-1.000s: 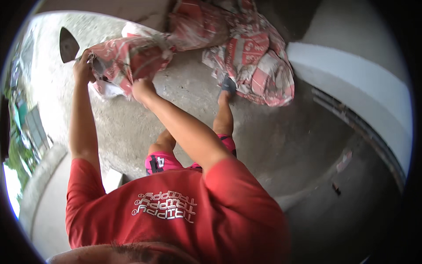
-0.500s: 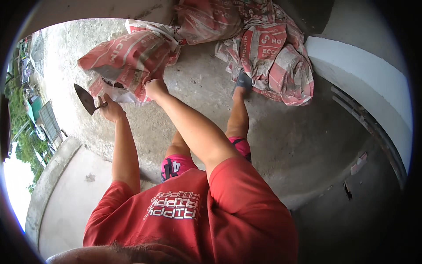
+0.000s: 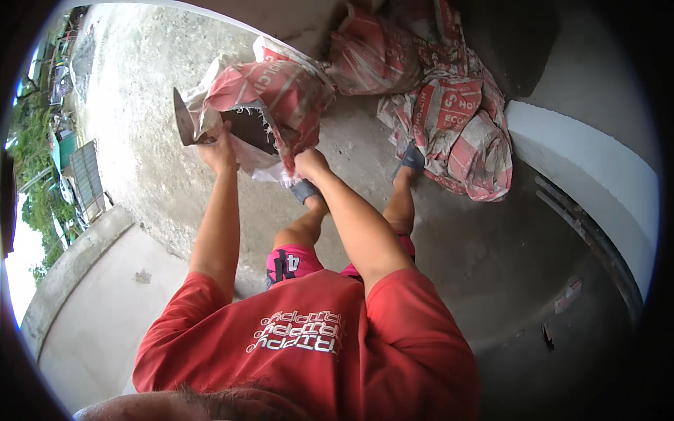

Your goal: The person applies wet cement to the base of a wall using a trowel after carrying a bag of cement into the room.

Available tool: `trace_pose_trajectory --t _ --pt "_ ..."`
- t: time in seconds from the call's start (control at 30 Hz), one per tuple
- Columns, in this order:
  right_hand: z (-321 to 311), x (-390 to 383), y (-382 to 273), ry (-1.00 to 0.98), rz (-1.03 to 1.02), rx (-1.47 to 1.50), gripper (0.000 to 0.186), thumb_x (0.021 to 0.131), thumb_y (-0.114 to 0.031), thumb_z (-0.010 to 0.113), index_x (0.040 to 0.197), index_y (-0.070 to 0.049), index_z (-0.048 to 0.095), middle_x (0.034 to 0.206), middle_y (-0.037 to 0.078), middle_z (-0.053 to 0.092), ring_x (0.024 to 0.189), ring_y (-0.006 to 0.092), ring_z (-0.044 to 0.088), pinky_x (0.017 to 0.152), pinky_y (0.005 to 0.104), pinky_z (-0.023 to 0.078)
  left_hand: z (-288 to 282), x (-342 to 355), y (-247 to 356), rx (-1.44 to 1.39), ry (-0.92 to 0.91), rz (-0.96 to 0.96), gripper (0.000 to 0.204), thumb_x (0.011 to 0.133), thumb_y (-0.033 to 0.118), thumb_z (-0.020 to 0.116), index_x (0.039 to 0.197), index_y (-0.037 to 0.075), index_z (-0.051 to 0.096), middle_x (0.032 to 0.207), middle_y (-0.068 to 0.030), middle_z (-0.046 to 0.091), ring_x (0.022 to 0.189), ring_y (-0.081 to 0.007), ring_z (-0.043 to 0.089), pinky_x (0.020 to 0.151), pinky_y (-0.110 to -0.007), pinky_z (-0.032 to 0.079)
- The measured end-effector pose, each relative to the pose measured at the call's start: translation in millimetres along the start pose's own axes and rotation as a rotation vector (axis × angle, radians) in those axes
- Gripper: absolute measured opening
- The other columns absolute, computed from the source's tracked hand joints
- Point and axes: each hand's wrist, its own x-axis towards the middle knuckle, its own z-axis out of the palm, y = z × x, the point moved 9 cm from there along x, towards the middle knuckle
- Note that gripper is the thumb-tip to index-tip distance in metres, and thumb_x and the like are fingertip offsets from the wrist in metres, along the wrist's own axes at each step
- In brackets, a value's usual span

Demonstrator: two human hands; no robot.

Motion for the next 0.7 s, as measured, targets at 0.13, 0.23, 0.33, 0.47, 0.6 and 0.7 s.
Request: trace_pose_trajectory --t 0.13,0.23,0.33,0.47,0.6,0.7 --pt "-6.4 -20.5 -7.6 -0.098 0.304 0.349 0.032 0.086 -0.020 0.045 0.096 0.001 0.067 0.086 0.018 0.065 0.073 0.0291 0.065 0.059 0.0454 0.046 -1.6 29.8 37.9 -0.047 -0.091 -0.034 0.077 0.067 0.032 0.088 0.120 -0.006 0.049 0.119 -0.0224 0.060 0.111 -0.0329 0.059 0.099 -0.040 0.044" --pt "-11.8 -45.9 1.0 0.033 0.455 0.822 0.029 0.087 -0.023 0.044 0.099 -0.003 0.062 0.064 0.008 0.054 0.055 0.0183 0.055 0.042 0.0420 0.036 20.2 51.0 60.4 -0.121 -0.144 0.002 0.070 0.067 0.034 0.087 0.114 -0.004 0.052 0.108 -0.0206 0.062 0.100 -0.0314 0.062 0.089 -0.040 0.048" --pt "-58.3 -121.1 -42.3 0.222 0.588 0.869 0.030 0.089 -0.026 0.044 0.102 -0.004 0.060 0.060 0.006 0.050 0.052 0.0169 0.053 0.041 0.0418 0.034 57.2 108.2 7.7 -0.006 -0.411 0.065 0.057 0.072 0.038 0.082 0.104 -0.002 0.055 0.091 -0.0177 0.063 0.080 -0.0269 0.063 0.069 -0.039 0.049" --pt "-75.2 -121.0 -43.4 0.281 0.564 0.651 0.035 0.086 -0.025 0.047 0.118 -0.011 0.050 0.077 0.010 0.056 0.063 0.0199 0.057 0.052 0.0424 0.041 103.3 179.5 -63.8 0.116 -0.849 0.230 0.046 0.080 0.045 0.072 0.089 0.002 0.059 0.070 -0.0135 0.061 0.057 -0.0211 0.060 0.045 -0.036 0.044" --pt "-118.5 -157.8 -86.0 0.331 0.486 0.507 0.033 0.088 -0.023 0.047 0.115 -0.004 0.055 0.097 0.024 0.069 0.084 0.0337 0.069 0.073 0.0463 0.054 101.8 207.6 -75.0 0.090 -0.669 0.170 0.045 0.083 0.046 0.068 0.083 0.001 0.060 0.065 -0.0115 0.058 0.052 -0.0219 0.057 0.043 -0.036 0.043" --pt "-130.8 -166.7 -105.4 0.461 0.475 0.440 0.044 0.095 -0.026 0.040 0.095 0.006 0.071 0.101 0.030 0.067 0.097 0.0435 0.067 0.084 0.0474 0.054 105.3 217.5 -45.8 0.249 -0.707 0.265 0.041 0.085 0.039 0.065 0.097 0.001 0.058 0.081 -0.0145 0.060 0.069 -0.0270 0.058 0.058 -0.039 0.046"
